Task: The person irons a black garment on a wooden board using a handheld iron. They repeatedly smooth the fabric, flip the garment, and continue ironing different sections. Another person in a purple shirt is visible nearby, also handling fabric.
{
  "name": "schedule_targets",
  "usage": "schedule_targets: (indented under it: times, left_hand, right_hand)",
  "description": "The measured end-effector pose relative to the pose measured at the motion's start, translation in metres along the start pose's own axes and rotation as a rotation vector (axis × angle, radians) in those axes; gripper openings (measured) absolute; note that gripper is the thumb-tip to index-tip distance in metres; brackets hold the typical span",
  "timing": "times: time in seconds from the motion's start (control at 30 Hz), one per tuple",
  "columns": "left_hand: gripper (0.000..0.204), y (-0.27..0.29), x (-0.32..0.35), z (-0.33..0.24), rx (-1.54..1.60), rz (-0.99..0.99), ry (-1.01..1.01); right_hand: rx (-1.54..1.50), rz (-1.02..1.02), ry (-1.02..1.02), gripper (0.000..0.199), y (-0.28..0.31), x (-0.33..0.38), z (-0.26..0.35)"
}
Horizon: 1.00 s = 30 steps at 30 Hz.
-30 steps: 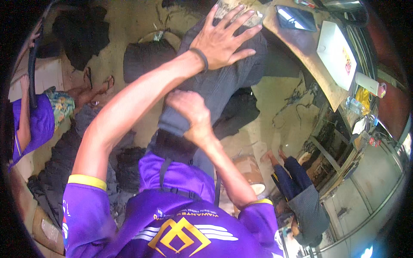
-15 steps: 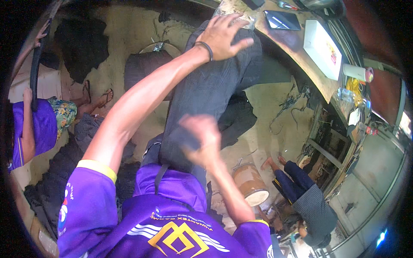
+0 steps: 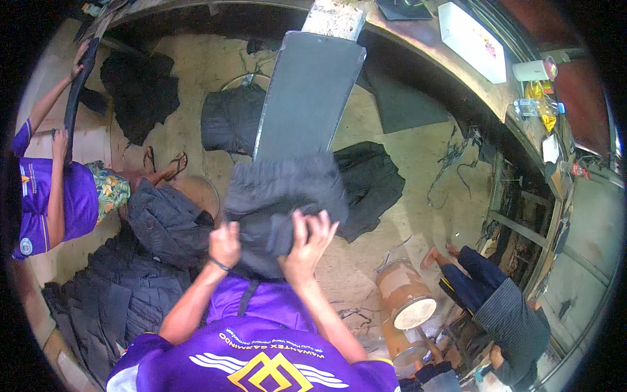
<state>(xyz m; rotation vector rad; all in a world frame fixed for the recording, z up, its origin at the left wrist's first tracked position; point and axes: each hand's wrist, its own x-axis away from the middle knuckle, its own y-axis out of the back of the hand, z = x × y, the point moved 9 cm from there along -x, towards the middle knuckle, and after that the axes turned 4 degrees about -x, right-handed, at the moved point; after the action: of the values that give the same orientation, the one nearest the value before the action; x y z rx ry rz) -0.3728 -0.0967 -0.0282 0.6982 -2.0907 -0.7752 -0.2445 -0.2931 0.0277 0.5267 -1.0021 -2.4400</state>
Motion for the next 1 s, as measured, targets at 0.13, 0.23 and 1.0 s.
schedule_targets:
  times: [0.13, 0.23, 1.0]
  left_hand:
    - [0.035, 0.105, -0.076, -0.053, -0.383, -0.431, -0.402]
    - [0.04, 0.108, -0.072, -0.099, -0.263, -0.59, -0.717]
    - [0.069, -0.029, -0.238, -0.384, -0.462, 0.007, -1.553]
  right_hand:
    - [-0.19, 0.483, 0.152, 0.086, -0.023, 0.015, 0.059]
    - [-0.183, 0.209, 0.141, 0.082, -0.008, 0.0, 0.048]
    - [-0.437, 0.515, 0.345, 0.065, -0.048, -0.226, 0.046]
